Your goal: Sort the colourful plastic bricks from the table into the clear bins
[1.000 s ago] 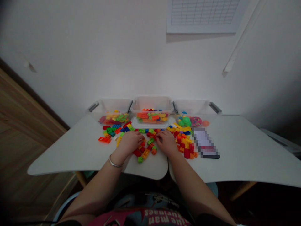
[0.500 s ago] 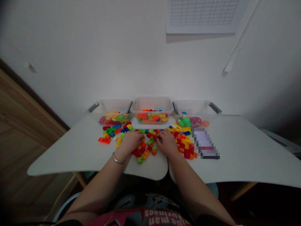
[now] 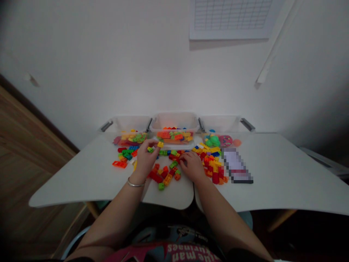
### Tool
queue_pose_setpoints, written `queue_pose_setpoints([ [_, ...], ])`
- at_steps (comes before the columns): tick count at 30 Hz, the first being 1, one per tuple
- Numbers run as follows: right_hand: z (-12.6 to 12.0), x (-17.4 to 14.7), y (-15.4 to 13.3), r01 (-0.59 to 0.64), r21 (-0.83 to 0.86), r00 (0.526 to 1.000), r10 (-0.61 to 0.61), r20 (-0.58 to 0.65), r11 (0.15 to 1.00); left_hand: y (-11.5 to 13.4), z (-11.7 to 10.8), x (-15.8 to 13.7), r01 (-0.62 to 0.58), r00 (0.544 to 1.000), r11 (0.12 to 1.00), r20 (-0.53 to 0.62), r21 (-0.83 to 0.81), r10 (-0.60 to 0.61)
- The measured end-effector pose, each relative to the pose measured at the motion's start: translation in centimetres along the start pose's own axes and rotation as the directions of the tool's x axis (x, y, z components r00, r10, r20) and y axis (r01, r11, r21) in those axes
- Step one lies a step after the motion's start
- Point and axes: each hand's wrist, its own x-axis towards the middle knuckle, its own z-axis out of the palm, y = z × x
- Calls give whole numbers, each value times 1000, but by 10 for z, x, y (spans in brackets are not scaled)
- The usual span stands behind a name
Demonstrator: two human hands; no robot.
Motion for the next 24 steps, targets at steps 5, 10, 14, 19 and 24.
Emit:
queue_pose_setpoints([
  [5,0,0,0,-8,7,1000,8,-5,1000,-9,1,38,48,991,998,-124,-43,-53],
  [10,0,0,1,-23,10,999,23,24,1000,-6,-3,84,40,999,950,13,311,-46],
  [14,0,1,2,-21,19,1000,20,15,1000,3,0,102,18,992,809,93,588,-89],
  [19,0,1,3,-14,15,1000,14,9,1000,7,3,104,-32,981,705,156,709,-112],
  [24,0,1,2,-19,25,1000,19,22,999,0,1,97,-64,986,763,159,643,-51],
])
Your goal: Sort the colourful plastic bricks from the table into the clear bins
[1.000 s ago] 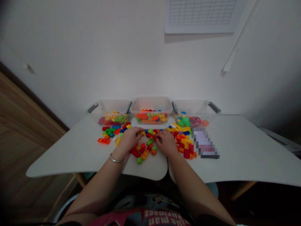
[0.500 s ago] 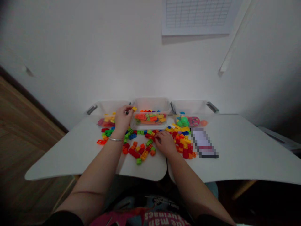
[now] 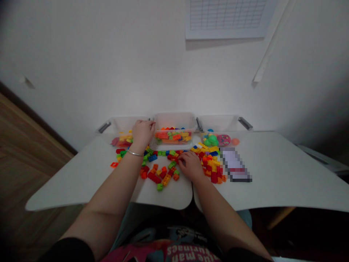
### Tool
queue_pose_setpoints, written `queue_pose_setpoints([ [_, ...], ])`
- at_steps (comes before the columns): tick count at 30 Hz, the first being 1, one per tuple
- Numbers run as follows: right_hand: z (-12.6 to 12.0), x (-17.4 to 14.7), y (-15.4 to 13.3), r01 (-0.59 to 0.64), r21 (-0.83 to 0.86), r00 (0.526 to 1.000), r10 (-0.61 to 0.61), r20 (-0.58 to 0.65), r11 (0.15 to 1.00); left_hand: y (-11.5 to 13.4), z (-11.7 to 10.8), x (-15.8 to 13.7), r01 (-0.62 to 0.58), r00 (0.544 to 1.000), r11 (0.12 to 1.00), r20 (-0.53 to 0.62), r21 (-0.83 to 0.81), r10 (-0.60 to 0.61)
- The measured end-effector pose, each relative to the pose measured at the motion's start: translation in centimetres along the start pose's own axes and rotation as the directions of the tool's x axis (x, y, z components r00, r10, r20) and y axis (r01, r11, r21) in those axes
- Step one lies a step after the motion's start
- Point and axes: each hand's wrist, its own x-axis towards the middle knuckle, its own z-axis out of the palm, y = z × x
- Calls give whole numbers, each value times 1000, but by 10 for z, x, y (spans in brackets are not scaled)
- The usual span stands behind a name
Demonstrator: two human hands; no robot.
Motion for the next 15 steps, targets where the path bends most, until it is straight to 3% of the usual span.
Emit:
queue_pose_setpoints([
  [5,0,-1,1,12,6,1000,-12,-15,1000,-10,1,-17,-164,978,969,-161,-186,134],
  [8,1,0,1,4,3,1000,-4,-8,1000,-14,-6,-38,-153,974,968,-197,-198,114],
  [10,1,0,0,0,-3,1000,0,-2,1000,-17,-9,-54,-121,989,981,-98,-155,107],
  [12,0,0,-1,-1,-14,1000,1,1,1000,-21,-10,-69,-118,989,989,76,-89,125],
  [15,1,-1,-1,-2,-31,1000,2,-6,1000,-27,-6,-85,-197,934,980,305,11,184],
])
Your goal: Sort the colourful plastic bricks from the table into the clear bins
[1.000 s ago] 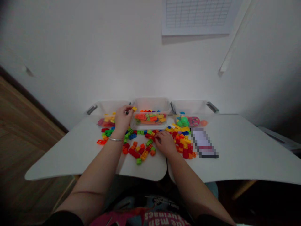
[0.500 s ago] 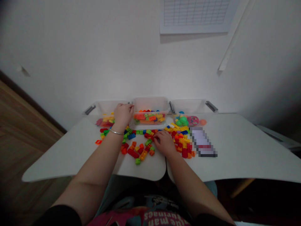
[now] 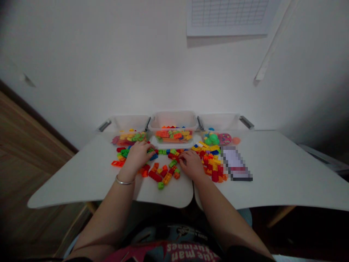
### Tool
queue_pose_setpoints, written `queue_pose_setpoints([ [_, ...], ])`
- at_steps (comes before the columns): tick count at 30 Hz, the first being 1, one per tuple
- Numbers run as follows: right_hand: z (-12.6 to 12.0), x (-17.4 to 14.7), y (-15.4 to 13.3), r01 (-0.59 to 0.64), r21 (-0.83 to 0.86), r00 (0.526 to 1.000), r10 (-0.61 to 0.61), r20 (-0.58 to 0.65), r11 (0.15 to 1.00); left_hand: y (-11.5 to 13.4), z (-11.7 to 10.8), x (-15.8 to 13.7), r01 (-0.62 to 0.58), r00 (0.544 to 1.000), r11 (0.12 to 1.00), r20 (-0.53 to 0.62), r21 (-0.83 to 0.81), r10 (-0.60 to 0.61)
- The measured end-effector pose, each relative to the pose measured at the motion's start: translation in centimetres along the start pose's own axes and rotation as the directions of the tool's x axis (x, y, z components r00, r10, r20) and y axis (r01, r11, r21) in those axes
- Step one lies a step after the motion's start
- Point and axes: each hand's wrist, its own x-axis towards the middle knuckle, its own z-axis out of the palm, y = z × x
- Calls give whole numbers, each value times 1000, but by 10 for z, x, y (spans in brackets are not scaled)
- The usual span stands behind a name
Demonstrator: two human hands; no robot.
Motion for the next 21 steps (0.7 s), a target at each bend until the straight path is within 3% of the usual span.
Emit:
queue_pose_setpoints([
  [4,1,-1,1,6,7,1000,-6,-12,1000,1,9,-8,-57,992,992,121,116,43],
  [14,1,0,1,10,14,1000,-9,-13,1000,3,9,-13,-32,990,995,137,98,18],
  [21,1,-1,1,19,13,1000,-19,-13,1000,-2,14,-14,16,997,988,69,155,-27],
])
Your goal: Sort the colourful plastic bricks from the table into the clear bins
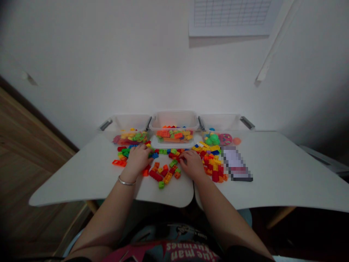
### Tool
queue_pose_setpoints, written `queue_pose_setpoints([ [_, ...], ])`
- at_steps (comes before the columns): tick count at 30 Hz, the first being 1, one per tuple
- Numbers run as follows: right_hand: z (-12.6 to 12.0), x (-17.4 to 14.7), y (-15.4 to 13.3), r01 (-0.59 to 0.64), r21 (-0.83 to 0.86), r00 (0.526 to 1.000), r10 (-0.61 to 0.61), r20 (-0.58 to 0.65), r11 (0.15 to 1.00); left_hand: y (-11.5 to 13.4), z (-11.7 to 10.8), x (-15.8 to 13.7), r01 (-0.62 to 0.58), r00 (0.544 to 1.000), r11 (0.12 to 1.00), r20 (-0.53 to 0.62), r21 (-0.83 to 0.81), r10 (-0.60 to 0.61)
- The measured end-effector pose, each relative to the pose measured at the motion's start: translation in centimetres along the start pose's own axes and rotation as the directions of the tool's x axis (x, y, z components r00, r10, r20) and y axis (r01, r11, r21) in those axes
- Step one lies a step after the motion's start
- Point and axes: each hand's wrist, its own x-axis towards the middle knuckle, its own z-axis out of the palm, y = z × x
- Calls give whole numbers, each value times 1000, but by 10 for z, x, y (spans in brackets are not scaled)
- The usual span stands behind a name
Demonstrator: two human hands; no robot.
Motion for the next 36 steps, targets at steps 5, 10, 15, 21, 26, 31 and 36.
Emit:
queue_pose_setpoints([
  [5,0,0,-1,-8,6,1000,8,0,1000,1,7,3,0,1000,999,26,-46,1],
  [10,0,0,0,-14,5,1000,14,9,1000,-1,10,8,-77,997,985,-5,-153,77],
  [15,0,1,0,-14,2,1000,14,16,1000,-1,14,17,-128,991,864,-94,-488,94],
  [21,-2,1,-2,-9,-2,1000,9,15,1000,11,-4,36,-129,928,705,-335,-698,-162],
  [26,-2,1,-2,0,5,1000,0,0,1000,15,-41,58,-51,861,848,-453,-528,-230],
  [31,-1,1,1,-8,15,1000,8,14,1000,11,-52,79,106,875,952,-427,-287,-227],
  [36,0,1,1,-8,13,1000,8,13,1000,5,-49,92,160,888,954,-385,-253,-251],
])
